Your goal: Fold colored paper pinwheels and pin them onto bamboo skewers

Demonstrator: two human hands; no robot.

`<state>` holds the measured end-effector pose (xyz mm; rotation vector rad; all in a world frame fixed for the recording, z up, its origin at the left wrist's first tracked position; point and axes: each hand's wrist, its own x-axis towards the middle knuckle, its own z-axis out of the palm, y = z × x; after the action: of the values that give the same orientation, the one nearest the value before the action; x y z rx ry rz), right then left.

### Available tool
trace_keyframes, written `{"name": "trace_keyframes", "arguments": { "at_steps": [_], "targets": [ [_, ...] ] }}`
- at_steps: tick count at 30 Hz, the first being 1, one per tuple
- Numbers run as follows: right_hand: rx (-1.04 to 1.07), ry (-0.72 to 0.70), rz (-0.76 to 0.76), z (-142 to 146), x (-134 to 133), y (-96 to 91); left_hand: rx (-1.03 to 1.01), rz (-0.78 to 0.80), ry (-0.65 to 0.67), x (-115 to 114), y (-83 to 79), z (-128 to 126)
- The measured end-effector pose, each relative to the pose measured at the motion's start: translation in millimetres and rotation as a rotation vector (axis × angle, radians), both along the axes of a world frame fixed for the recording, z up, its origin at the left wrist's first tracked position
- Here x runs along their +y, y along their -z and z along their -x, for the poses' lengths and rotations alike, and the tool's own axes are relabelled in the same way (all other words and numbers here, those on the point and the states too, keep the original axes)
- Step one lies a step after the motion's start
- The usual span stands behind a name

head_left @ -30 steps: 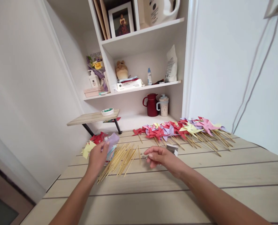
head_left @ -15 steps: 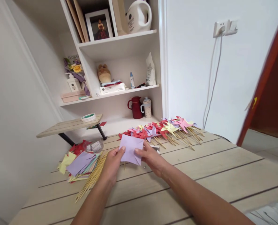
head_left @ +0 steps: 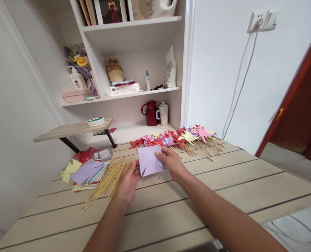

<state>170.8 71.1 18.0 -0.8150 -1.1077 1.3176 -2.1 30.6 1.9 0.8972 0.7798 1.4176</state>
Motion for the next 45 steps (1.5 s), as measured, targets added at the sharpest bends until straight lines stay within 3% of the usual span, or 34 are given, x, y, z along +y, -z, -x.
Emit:
{"name": "trace_keyframes", "arguments": {
  "at_steps": [8, 16, 20, 24, 45],
  "targets": [
    [-0.164, 0.041, -0.065, -3.1, 1.9, 1.6, 0.102, -0.128, 0.066, -3.9, -4.5, 3.9],
    [-0.225, -0.145, -0.08, 2.1, -6.3, -0.5, 0.169, 0.006, 0.126, -4.0, 9.3, -1.7],
    [-0.256, -0.161, -0.12, 2.3, -7.6, 0.7, 0.279, -0.059, 0.106, -3.9, 16.4, -6.4],
    [-0.216, -0.147, -0.108, 1.5, -6.8, 2.3, 0.364, -0.023, 0.108, -1.5, 20.1, -6.5],
    [-0.078, -0.083, -0.095, 4.9, -3.1, 9.1, 0.139, -0.046, -0.019, -7.0, 9.1, -8.8]
  ]
}}
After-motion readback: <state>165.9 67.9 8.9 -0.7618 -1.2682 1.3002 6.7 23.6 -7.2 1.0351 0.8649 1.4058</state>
